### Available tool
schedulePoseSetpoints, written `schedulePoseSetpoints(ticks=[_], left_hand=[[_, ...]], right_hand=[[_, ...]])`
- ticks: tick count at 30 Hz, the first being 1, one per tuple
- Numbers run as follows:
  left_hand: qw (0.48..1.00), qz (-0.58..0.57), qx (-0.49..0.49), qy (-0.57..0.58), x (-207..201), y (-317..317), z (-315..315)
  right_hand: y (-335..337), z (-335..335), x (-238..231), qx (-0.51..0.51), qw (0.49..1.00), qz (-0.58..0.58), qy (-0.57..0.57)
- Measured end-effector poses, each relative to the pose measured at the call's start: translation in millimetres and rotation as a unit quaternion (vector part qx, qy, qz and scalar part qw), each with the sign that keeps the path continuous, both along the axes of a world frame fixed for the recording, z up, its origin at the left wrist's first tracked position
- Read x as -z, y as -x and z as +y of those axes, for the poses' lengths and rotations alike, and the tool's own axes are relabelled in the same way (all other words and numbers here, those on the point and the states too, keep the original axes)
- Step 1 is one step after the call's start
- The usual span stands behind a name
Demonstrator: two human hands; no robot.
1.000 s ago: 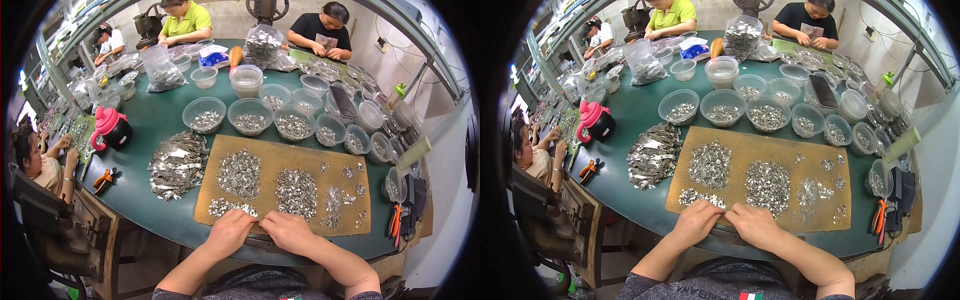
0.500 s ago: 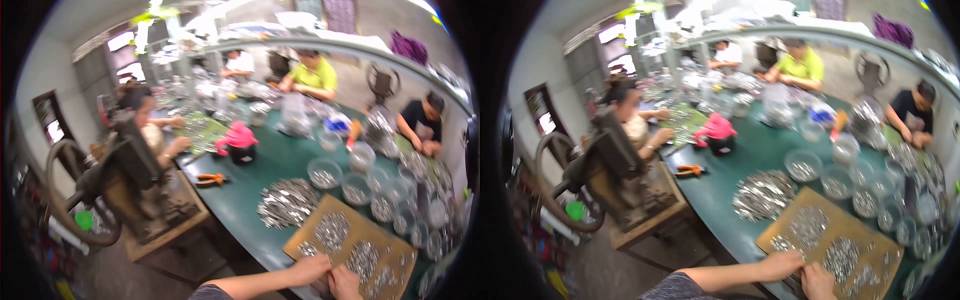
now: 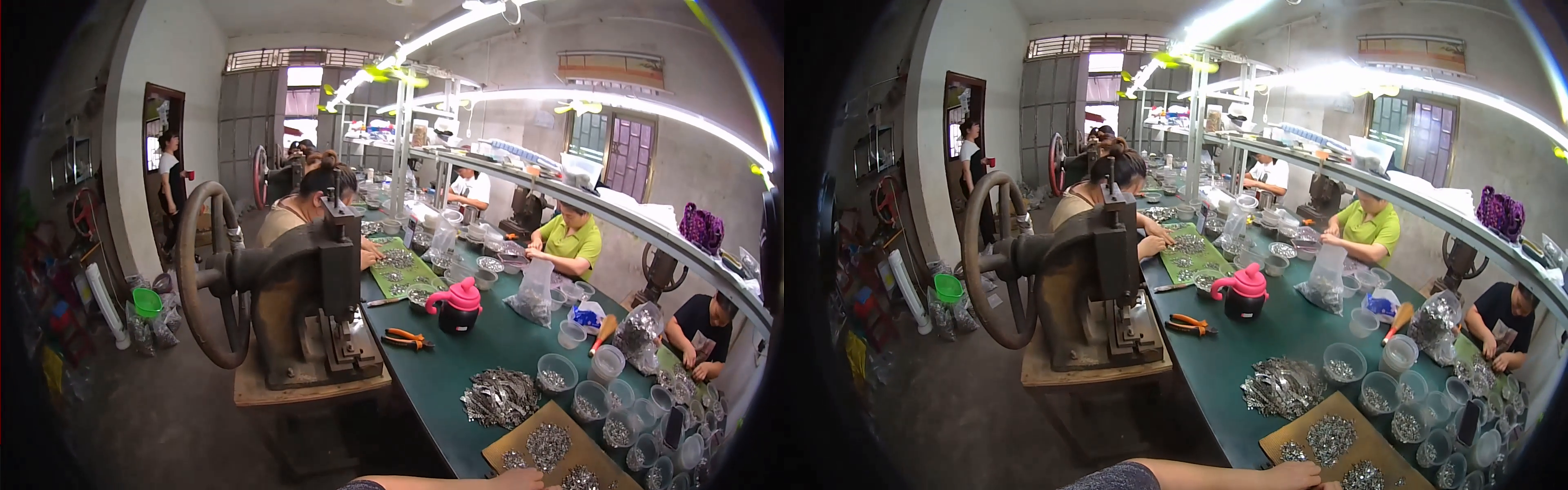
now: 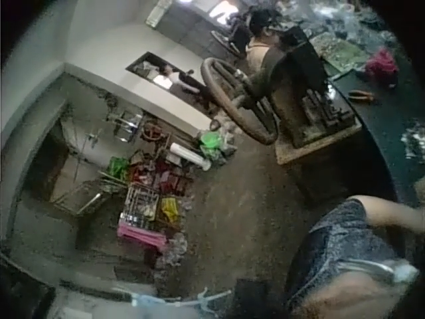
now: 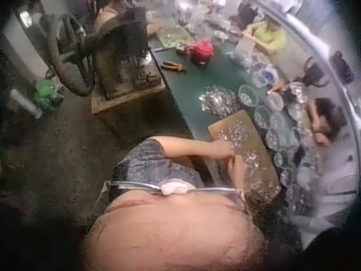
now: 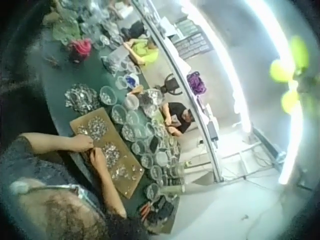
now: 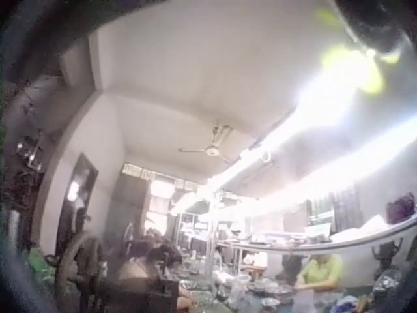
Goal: The person sorts small metal components by hand from plastic containers into sorting bins, then places them onto a jig for processing.
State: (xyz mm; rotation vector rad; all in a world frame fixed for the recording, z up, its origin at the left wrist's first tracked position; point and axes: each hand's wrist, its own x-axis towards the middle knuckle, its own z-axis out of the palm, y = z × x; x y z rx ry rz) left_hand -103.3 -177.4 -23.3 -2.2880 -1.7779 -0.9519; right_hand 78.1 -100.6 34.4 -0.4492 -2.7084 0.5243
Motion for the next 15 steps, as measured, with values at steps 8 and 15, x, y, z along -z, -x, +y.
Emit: schedulePoseSetpoints(ticks=[8,15], left_hand=[[0.999,0.017,0.015,0.023,-8,-4,-8],[0.999,0.019,0.019,0.04,11,-3,-5]], right_hand=[[-38,-29,-28,0.127,0.99,-0.063,0.025],[-76,-30,-4,0.122,0.989,0.0,0.083]])
